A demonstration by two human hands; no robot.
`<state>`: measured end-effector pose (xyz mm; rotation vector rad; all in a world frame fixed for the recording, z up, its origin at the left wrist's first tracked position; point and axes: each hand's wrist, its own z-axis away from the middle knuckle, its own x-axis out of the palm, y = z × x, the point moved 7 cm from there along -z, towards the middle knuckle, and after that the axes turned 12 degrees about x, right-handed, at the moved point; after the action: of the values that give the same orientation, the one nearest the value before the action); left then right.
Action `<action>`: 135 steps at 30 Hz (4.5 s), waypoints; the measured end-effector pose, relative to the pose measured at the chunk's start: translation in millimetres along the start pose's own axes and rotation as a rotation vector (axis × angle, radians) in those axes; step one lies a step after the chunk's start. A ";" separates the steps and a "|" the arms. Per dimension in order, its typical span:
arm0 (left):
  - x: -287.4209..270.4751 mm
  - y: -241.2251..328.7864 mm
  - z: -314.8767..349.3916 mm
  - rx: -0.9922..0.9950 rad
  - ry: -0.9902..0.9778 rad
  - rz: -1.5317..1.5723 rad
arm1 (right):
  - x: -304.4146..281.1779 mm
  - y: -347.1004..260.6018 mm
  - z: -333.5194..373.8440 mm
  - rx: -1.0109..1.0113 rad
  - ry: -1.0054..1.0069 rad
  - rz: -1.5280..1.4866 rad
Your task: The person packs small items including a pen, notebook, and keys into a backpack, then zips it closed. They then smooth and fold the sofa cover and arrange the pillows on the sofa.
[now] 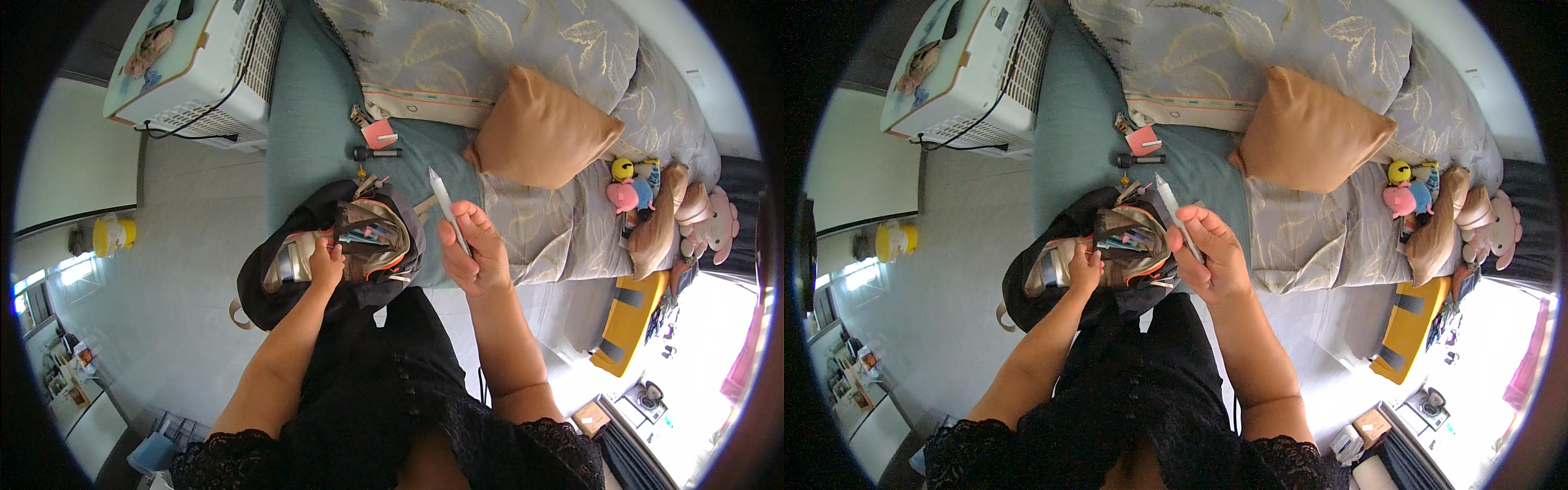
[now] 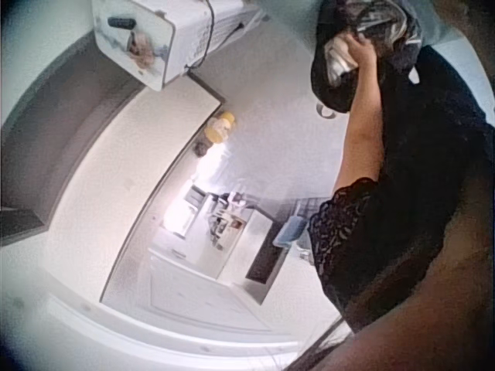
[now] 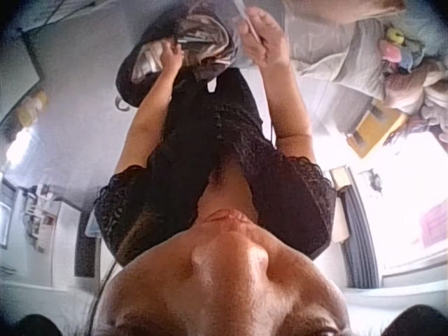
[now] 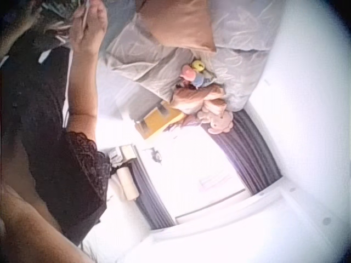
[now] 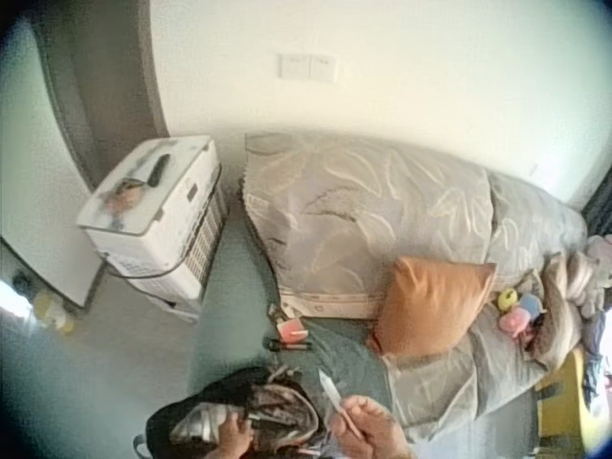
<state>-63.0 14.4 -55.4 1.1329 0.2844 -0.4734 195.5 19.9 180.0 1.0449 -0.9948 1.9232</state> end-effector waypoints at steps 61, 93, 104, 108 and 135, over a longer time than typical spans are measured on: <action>4.5 -27.3 -2.9 0.129 0.058 -0.092 | 28.6 -5.6 7.1 -0.073 0.020 0.247; 10.0 -2.7 39.1 0.098 -0.123 -0.055 | -10.2 45.1 -36.3 0.176 0.213 0.021; 6.7 24.4 25.9 0.276 -0.240 -0.318 | -12.5 32.1 -43.5 0.170 0.234 -0.192; 10.4 59.8 31.1 -0.032 -0.423 0.352 | -30.4 42.9 -56.1 0.179 0.320 -0.251; 34.5 120.6 56.5 -0.200 -0.529 1.313 | -37.0 50.7 -65.8 0.204 0.243 -0.364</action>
<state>25.9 -3.6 48.1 0.7490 -0.8377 0.4311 146.0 46.3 108.4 0.9952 -0.4442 1.8157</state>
